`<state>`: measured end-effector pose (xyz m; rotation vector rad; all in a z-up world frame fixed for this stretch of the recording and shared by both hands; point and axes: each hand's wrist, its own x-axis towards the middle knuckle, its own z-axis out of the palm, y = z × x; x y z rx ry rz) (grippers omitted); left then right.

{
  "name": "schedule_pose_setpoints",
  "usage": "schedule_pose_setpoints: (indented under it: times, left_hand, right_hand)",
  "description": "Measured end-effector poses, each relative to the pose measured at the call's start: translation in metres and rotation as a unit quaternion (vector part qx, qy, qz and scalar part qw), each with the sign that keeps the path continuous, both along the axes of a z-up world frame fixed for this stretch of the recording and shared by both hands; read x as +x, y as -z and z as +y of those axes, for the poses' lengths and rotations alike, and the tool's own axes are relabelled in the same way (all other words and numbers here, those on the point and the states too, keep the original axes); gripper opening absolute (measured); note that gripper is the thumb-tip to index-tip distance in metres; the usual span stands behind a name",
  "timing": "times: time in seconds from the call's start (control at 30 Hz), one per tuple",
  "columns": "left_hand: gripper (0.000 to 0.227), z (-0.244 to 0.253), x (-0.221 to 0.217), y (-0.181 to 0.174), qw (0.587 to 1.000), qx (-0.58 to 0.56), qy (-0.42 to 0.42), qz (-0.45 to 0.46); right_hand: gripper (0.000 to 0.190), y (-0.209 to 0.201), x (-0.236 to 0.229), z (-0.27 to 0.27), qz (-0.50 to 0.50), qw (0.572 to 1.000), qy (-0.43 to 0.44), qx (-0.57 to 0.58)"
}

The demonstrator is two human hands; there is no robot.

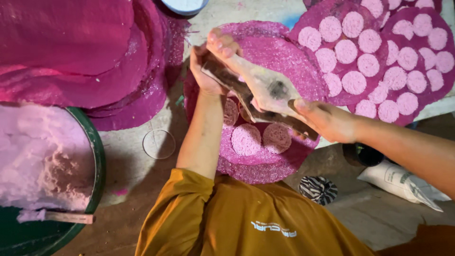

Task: The person uses a wooden mold tool to create small pink patties from a large mass of pink material in a bowl, then places the finished patties onto a larger circular pink base.

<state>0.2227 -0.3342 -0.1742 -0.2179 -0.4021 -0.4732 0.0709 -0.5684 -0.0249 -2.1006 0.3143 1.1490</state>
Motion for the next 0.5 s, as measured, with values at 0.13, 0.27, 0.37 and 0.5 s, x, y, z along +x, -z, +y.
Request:
schedule_pose_setpoints:
  times: [0.13, 0.27, 0.37, 0.5]
  left_hand:
    - [0.035, -0.021, -0.010, 0.011, 1.000, -0.014, 0.023, 0.010]
    - [0.034, -0.042, -0.001, 0.013, 1.000, -0.017, 0.016, 0.012]
    - [0.033, -0.045, 0.015, 0.007, 0.999, -0.026, 0.030, -0.019]
    - [0.032, -0.028, 0.032, -0.005, 0.998, 0.006, 0.014, -0.065]
  right_hand:
    - [0.086, -0.013, -0.001, -0.004, 0.041, 0.999, 0.011, -0.004]
    - [0.080, -0.016, -0.001, -0.010, -0.006, 0.999, 0.019, -0.049]
    - [0.072, -0.010, -0.001, -0.009, -0.097, 0.994, 0.025, -0.033]
    - [0.073, 0.004, 0.002, 0.000, -0.161, 0.987, -0.007, -0.023]
